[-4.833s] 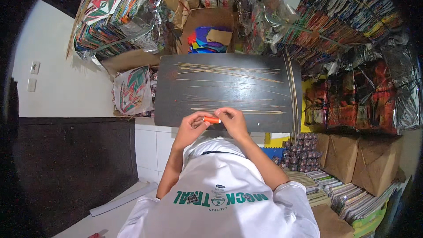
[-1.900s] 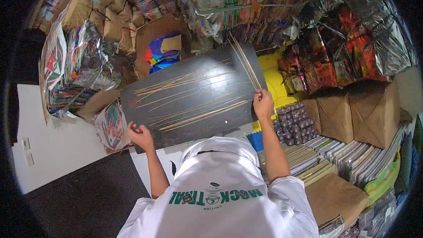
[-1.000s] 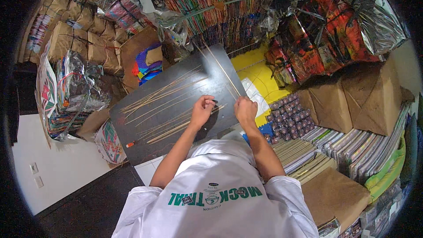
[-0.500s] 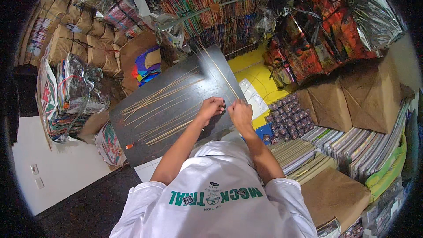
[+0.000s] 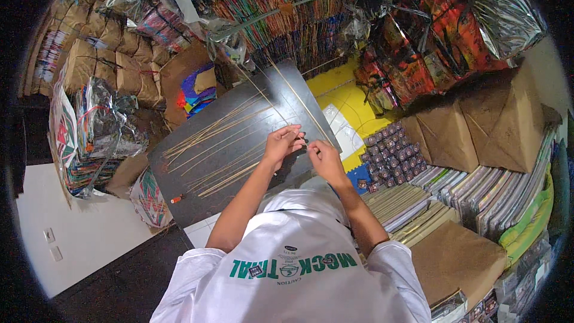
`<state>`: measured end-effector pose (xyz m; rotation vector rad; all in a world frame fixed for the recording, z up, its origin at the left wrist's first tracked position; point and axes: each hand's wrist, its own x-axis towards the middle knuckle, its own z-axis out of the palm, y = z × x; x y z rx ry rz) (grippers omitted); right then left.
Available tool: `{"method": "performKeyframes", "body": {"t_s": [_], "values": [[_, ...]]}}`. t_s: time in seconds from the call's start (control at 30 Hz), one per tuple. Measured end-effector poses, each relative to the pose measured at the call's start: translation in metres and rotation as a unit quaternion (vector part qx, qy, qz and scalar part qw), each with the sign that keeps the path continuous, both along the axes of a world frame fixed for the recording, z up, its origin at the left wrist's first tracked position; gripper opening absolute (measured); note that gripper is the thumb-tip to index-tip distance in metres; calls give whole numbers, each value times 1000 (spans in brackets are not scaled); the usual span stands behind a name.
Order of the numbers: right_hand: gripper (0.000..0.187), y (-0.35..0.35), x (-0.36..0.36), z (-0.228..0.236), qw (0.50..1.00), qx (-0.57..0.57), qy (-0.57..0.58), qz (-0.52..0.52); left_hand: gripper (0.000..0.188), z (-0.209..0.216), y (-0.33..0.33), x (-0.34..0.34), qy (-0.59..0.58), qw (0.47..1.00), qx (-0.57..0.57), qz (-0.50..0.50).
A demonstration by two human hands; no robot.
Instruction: The person stands at a workbench and repeatedly picks up thin wooden sticks. They align the sticks in their hands, sometimes crossing them to form a frame-like structure, and then place them back onto the table. The process involves handling the sticks one by one or in small groups to arrange them on the surface.
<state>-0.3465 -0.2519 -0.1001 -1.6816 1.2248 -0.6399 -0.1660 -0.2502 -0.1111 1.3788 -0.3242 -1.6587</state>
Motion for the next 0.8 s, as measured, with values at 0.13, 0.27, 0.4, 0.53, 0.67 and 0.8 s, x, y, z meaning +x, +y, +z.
{"method": "performKeyframes", "body": {"t_s": [0.13,0.27,0.4,0.53,0.67,0.8], "values": [[17,3,-8,-16,992,105,-73,-1,33,10,-4,4,29,998,2,61],[21,5,-13,-7,969,223,-105,16,38,7,-5,22,0,996,-22,86],[24,5,-15,11,940,315,-126,29,35,16,-5,29,-11,991,-21,129],[26,4,-17,14,926,351,-139,33,33,18,-4,43,23,984,-10,176],[26,5,-19,14,912,371,-174,22,34,21,-4,58,44,975,-22,215],[25,8,-26,6,932,332,-142,29,35,21,-5,77,51,961,-59,267]]}}
